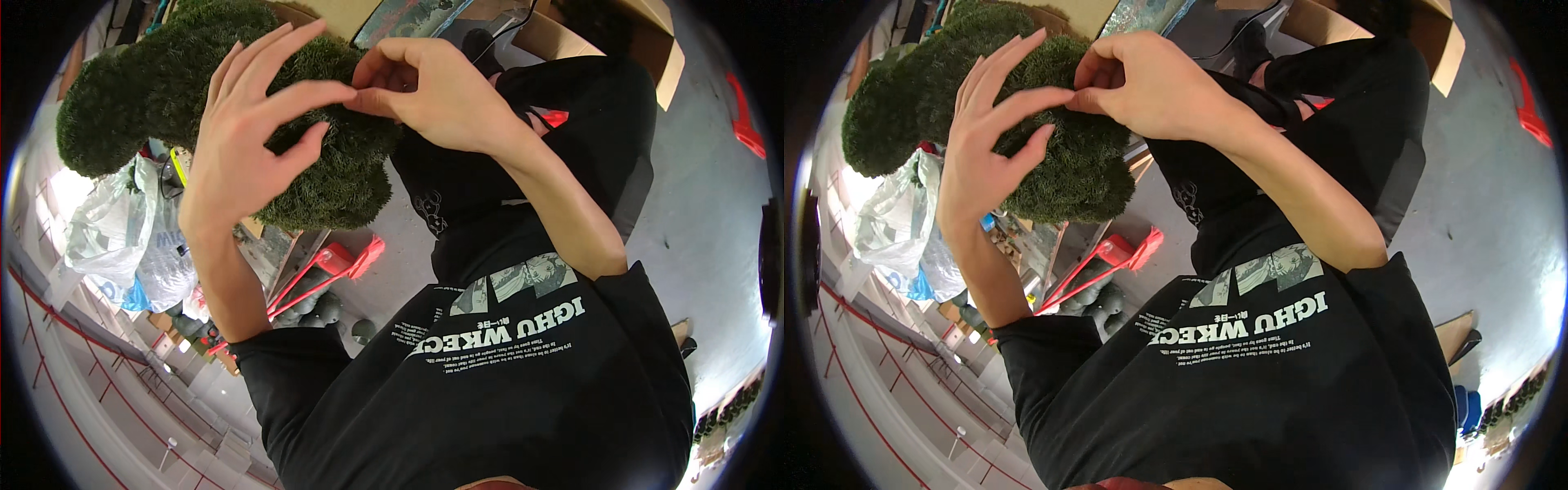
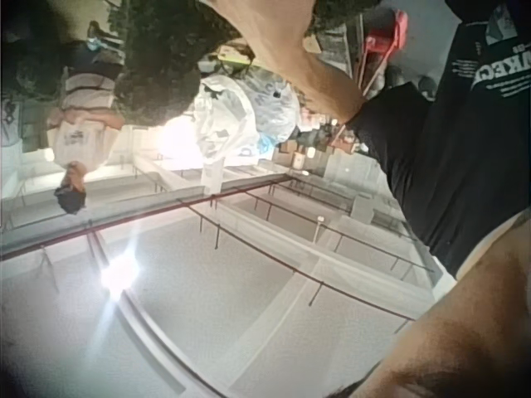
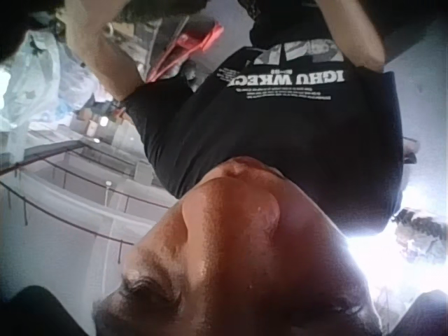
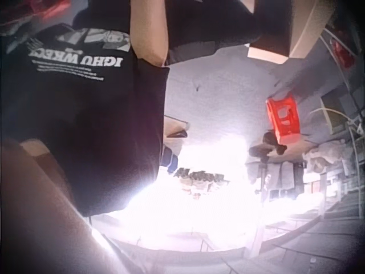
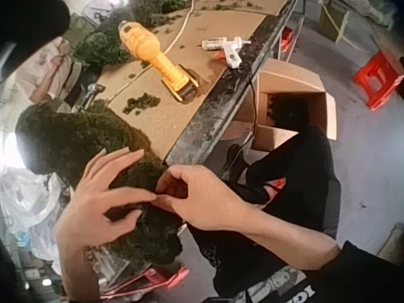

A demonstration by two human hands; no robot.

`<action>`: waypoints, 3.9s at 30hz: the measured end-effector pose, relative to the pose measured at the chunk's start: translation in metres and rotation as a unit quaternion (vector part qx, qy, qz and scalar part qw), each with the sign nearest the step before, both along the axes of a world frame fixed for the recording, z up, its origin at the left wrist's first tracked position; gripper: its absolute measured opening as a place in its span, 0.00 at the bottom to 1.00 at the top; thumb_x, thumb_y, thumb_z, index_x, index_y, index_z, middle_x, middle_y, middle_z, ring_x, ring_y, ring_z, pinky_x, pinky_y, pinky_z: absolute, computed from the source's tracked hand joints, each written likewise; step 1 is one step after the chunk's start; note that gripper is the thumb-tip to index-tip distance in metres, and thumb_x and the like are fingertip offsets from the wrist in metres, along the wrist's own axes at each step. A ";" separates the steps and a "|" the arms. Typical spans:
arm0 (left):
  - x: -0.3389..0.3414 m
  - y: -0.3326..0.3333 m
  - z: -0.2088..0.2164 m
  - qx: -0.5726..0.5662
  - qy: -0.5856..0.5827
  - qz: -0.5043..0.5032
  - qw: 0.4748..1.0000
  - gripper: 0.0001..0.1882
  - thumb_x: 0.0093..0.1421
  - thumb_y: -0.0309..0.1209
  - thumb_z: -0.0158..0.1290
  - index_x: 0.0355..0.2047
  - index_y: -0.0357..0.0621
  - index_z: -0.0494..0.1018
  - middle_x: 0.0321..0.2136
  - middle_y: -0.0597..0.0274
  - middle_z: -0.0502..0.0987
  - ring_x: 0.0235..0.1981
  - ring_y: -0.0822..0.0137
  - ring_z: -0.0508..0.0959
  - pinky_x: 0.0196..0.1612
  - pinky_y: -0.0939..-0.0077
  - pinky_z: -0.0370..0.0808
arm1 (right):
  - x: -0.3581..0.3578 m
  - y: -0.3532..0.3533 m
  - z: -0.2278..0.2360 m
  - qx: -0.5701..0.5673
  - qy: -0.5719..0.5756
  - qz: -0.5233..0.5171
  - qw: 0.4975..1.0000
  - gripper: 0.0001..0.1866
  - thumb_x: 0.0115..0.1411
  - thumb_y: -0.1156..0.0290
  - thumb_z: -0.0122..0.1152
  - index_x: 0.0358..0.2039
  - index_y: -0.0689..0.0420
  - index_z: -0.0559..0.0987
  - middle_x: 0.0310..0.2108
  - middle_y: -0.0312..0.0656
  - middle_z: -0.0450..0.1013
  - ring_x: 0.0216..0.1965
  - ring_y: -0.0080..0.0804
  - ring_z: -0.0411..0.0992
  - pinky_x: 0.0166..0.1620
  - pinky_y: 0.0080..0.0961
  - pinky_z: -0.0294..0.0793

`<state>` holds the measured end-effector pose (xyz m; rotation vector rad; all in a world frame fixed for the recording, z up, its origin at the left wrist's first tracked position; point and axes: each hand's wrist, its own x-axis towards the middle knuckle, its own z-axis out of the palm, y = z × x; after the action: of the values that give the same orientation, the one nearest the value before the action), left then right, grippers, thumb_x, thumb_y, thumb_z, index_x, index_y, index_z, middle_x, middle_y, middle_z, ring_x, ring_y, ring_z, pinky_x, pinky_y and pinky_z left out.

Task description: Attaching artificial moss to a green wire frame using a drill and a hot glue gun to assemble a topiary.

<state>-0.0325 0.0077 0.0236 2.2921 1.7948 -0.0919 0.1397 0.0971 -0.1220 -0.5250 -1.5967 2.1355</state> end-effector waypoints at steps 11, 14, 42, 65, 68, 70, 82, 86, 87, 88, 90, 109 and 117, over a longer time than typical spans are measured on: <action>0.008 -0.019 -0.001 0.073 0.040 0.048 0.995 0.11 0.48 0.27 0.69 0.33 0.58 0.88 0.62 0.61 0.78 0.65 0.51 0.74 0.69 0.47 0.65 | -0.002 -0.002 0.001 0.038 -0.012 0.002 0.999 0.13 0.64 0.66 0.70 0.38 0.64 0.81 0.28 0.39 0.77 0.30 0.26 0.74 0.37 0.28 0.74; 0.007 -0.020 -0.003 0.070 0.027 0.062 0.995 0.11 0.48 0.27 0.68 0.32 0.57 0.88 0.62 0.60 0.78 0.65 0.51 0.75 0.69 0.46 0.65 | 0.000 -0.002 0.006 0.063 -0.008 -0.001 0.998 0.13 0.64 0.66 0.70 0.37 0.64 0.80 0.28 0.40 0.77 0.30 0.29 0.74 0.36 0.28 0.74; 0.009 -0.013 0.000 0.058 0.031 -0.069 0.995 0.13 0.44 0.21 0.67 0.33 0.44 0.85 0.41 0.67 0.85 0.48 0.57 0.81 0.60 0.50 0.78 | -0.015 -0.010 -0.006 0.119 0.111 -0.087 0.983 0.06 0.63 0.79 0.67 0.37 0.56 0.78 0.27 0.33 0.69 0.26 0.19 0.66 0.29 0.22 0.67; -0.001 -0.026 -0.010 0.111 0.006 -0.042 0.993 0.13 0.45 0.23 0.68 0.34 0.47 0.86 0.39 0.70 0.86 0.50 0.59 0.82 0.59 0.53 0.79 | -0.010 0.000 0.003 0.167 0.037 -0.036 0.985 0.14 0.57 0.67 0.71 0.36 0.62 0.78 0.32 0.47 0.77 0.37 0.46 0.77 0.44 0.39 0.76; -0.001 -0.027 -0.011 0.117 -0.001 -0.040 0.992 0.13 0.45 0.23 0.68 0.34 0.47 0.86 0.39 0.70 0.86 0.49 0.59 0.83 0.59 0.53 0.79 | -0.011 0.002 0.005 0.191 0.028 -0.036 0.980 0.14 0.55 0.67 0.71 0.35 0.62 0.78 0.32 0.48 0.77 0.38 0.47 0.77 0.44 0.40 0.76; -0.002 -0.028 -0.012 0.126 -0.008 -0.040 0.991 0.13 0.45 0.22 0.68 0.33 0.47 0.86 0.38 0.70 0.86 0.49 0.58 0.83 0.58 0.53 0.79 | -0.012 0.002 0.009 0.193 0.017 -0.028 0.981 0.14 0.54 0.67 0.70 0.35 0.62 0.78 0.31 0.48 0.77 0.38 0.48 0.77 0.44 0.40 0.76; -0.007 -0.032 -0.017 0.155 -0.061 -0.027 0.986 0.13 0.45 0.20 0.67 0.33 0.44 0.86 0.37 0.65 0.86 0.48 0.55 0.83 0.58 0.49 0.80 | -0.019 0.008 0.023 0.217 -0.039 0.013 0.975 0.14 0.53 0.71 0.71 0.34 0.63 0.74 0.28 0.44 0.72 0.31 0.39 0.72 0.38 0.35 0.73; -0.004 -0.032 -0.016 0.151 -0.075 -0.014 0.986 0.11 0.46 0.16 0.66 0.31 0.40 0.86 0.35 0.60 0.87 0.47 0.50 0.85 0.59 0.46 0.80 | -0.020 0.007 0.021 0.239 -0.004 -0.019 0.971 0.14 0.51 0.71 0.70 0.31 0.65 0.75 0.26 0.52 0.74 0.31 0.52 0.75 0.37 0.44 0.74; -0.006 -0.034 -0.018 0.159 -0.084 -0.017 0.983 0.12 0.45 0.17 0.67 0.32 0.42 0.86 0.36 0.62 0.86 0.47 0.52 0.84 0.58 0.48 0.80 | -0.020 0.006 0.021 0.246 0.010 -0.030 0.969 0.14 0.51 0.71 0.70 0.31 0.65 0.75 0.27 0.52 0.75 0.32 0.52 0.75 0.37 0.44 0.73; -0.007 -0.035 -0.019 0.168 -0.092 -0.020 0.981 0.14 0.44 0.19 0.68 0.34 0.43 0.86 0.36 0.63 0.86 0.47 0.54 0.84 0.57 0.49 0.81 | -0.020 0.006 0.022 0.248 0.014 -0.029 0.968 0.14 0.51 0.71 0.70 0.31 0.65 0.75 0.27 0.52 0.75 0.32 0.52 0.75 0.37 0.44 0.73; -0.008 -0.036 -0.019 0.180 -0.095 -0.011 0.979 0.14 0.45 0.18 0.68 0.34 0.43 0.86 0.36 0.62 0.86 0.46 0.54 0.84 0.57 0.49 0.81 | -0.020 0.008 0.026 0.239 -0.017 -0.004 0.971 0.14 0.52 0.70 0.70 0.31 0.64 0.74 0.29 0.53 0.76 0.33 0.53 0.75 0.38 0.44 0.74; 0.103 -0.097 -0.011 0.186 -0.063 -0.015 0.980 0.14 0.43 0.27 0.64 0.33 0.39 0.82 0.39 0.56 0.82 0.48 0.56 0.81 0.55 0.58 0.80 | 0.071 -0.037 0.070 0.284 0.271 0.041 0.919 0.16 0.53 0.79 0.72 0.44 0.56 0.88 0.54 0.46 0.79 0.49 0.43 0.79 0.51 0.34 0.80; 0.157 -0.124 -0.028 0.112 -0.178 -0.027 0.977 0.12 0.48 0.23 0.68 0.35 0.49 0.84 0.40 0.63 0.84 0.43 0.57 0.84 0.48 0.59 0.80 | 0.135 -0.079 0.035 0.215 0.231 0.001 0.949 0.10 0.55 0.84 0.71 0.39 0.61 0.87 0.47 0.48 0.83 0.45 0.39 0.82 0.49 0.31 0.82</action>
<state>0.1240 -0.1158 -0.0048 2.3187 1.6267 0.5053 0.2748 0.0182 -0.0865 0.1132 -1.6953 1.6643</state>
